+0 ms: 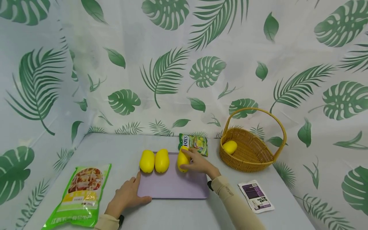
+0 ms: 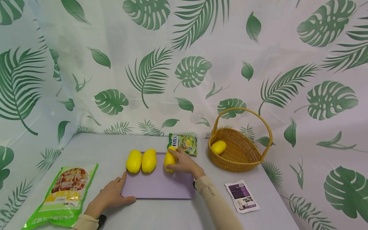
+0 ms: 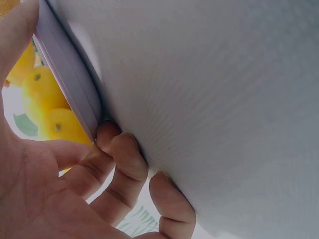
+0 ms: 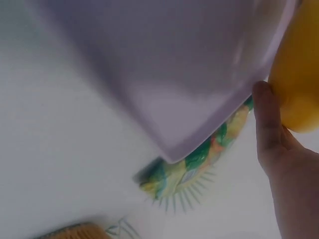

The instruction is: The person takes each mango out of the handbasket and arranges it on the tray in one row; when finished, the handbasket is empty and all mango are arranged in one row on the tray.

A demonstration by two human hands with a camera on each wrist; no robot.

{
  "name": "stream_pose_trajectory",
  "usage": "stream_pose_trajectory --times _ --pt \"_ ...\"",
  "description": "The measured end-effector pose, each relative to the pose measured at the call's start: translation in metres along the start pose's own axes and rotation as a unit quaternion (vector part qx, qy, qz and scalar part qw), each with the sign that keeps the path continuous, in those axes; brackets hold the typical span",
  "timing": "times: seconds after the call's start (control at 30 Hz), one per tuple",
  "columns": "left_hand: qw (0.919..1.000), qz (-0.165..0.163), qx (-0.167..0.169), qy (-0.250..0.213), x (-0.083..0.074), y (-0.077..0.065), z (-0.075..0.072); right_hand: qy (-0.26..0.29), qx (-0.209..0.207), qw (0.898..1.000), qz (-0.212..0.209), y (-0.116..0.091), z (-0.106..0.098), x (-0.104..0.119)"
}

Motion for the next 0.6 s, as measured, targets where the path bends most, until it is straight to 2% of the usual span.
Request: stream_pose_trajectory --times 0.23,0.6 --pt "1.0000 0.000 0.002 0.002 0.000 0.000 0.001 -0.024 0.027 0.999 0.019 0.007 0.010 0.011" --pt "1.0000 0.000 -0.002 -0.001 0.002 0.001 0.001 -0.036 0.037 0.998 0.034 0.014 0.013 0.022"
Point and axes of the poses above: each hand's wrist, its own y-axis towards the middle knuckle, its own z-axis out of the palm, x = y × z, the point moved 4 cm from there along y, towards the middle knuckle, and after that the axes turned 8 degrees about z, right-handed, at the moved point
